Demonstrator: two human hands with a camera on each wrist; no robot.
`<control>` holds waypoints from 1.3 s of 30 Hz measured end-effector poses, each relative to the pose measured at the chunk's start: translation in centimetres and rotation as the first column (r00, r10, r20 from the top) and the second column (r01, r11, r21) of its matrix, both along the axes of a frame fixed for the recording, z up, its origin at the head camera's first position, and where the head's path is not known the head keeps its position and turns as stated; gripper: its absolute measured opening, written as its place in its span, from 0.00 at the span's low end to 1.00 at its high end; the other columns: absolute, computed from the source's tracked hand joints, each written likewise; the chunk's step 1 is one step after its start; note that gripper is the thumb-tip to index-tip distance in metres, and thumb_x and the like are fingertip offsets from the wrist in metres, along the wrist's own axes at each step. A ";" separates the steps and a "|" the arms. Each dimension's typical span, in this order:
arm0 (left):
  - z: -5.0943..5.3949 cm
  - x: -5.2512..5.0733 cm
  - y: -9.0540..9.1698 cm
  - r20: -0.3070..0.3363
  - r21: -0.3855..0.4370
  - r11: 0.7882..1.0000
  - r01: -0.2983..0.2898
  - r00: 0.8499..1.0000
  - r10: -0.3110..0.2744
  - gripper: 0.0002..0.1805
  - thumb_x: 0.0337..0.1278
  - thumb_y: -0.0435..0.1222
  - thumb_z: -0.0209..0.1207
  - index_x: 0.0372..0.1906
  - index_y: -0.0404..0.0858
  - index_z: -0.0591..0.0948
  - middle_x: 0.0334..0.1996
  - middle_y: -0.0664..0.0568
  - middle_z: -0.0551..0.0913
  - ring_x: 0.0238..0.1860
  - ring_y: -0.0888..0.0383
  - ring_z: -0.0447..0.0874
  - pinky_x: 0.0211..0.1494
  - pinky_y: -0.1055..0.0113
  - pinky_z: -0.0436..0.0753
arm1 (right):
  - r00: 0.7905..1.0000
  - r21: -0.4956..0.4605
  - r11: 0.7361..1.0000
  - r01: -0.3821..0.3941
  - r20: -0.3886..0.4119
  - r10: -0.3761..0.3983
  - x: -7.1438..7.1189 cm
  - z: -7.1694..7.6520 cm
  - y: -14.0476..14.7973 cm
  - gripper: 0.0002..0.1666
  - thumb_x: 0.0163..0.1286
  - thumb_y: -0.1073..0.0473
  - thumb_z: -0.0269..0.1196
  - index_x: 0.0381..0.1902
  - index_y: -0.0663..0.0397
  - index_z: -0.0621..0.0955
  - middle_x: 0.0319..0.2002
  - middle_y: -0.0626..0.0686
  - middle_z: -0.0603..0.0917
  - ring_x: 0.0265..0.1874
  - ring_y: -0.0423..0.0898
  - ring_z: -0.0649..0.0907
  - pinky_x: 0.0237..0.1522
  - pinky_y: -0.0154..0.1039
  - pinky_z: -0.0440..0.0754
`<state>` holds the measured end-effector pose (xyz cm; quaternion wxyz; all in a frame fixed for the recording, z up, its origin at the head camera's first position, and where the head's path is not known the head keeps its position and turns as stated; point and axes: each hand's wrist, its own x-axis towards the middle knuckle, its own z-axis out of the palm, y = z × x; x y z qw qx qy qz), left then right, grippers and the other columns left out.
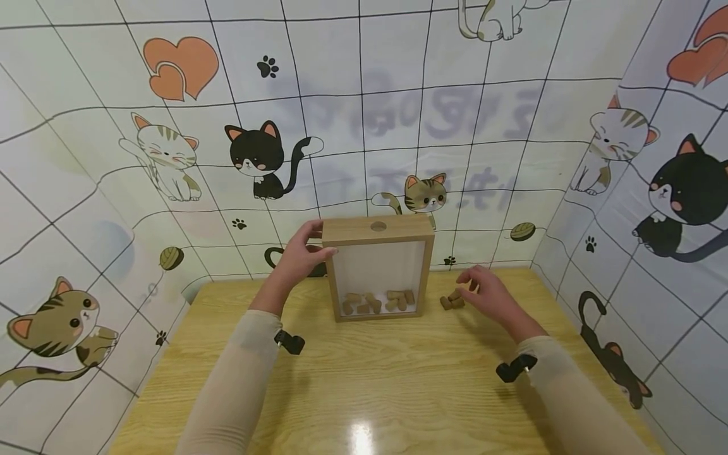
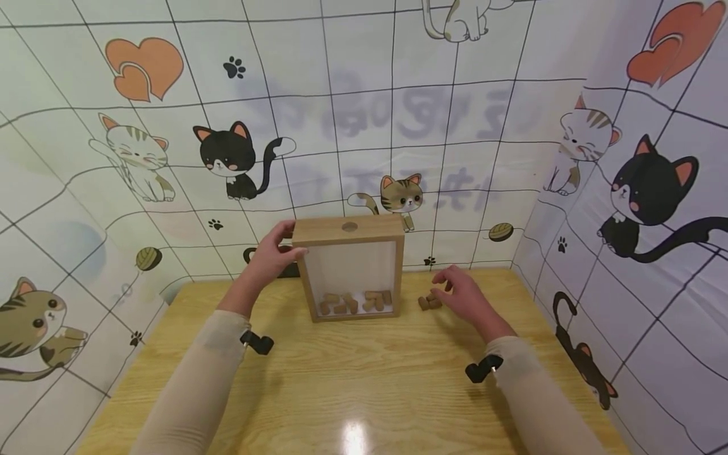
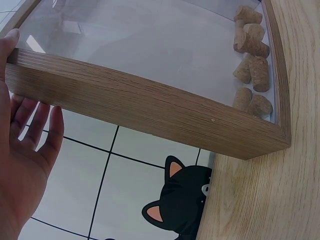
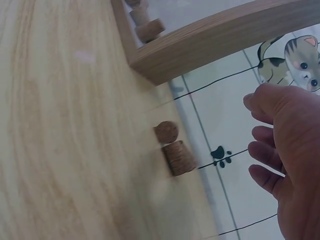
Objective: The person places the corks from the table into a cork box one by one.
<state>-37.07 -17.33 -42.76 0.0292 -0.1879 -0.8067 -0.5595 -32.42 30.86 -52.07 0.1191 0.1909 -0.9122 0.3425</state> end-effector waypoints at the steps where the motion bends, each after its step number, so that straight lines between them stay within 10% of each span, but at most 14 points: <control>1: 0.0 0.1 0.0 -0.002 0.000 1.000 -0.001 1.000 0.001 0.42 0.69 0.48 0.76 0.82 0.50 0.70 0.68 0.44 0.76 0.61 0.37 0.83 0.64 0.41 0.86 | 1.000 0.009 1.000 -0.002 -0.003 0.002 0.0 -0.4 0.1 0.09 0.75 0.67 0.72 0.51 0.61 0.87 0.49 0.58 0.84 0.41 0.54 0.81 0.37 0.45 0.80; 12: 0.0 0.4 0.0 0.008 -0.001 1.000 -0.007 1.000 0.007 0.43 0.69 0.46 0.76 0.83 0.49 0.69 0.69 0.43 0.76 0.62 0.37 0.83 0.65 0.41 0.86 | 0.989 -0.007 1.000 -0.009 0.146 0.010 -0.4 -4.9 0.6 0.09 0.76 0.64 0.74 0.52 0.55 0.88 0.52 0.57 0.82 0.43 0.50 0.78 0.45 0.46 0.80; 39: 0.2 0.2 0.0 -0.044 0.006 1.000 0.015 0.999 -0.015 0.41 0.69 0.45 0.74 0.82 0.47 0.71 0.68 0.43 0.77 0.62 0.40 0.83 0.65 0.44 0.85 | 0.992 -0.004 1.000 -0.008 0.129 0.008 -0.6 -6.2 0.8 0.11 0.76 0.68 0.72 0.53 0.58 0.85 0.50 0.56 0.82 0.44 0.51 0.80 0.49 0.51 0.80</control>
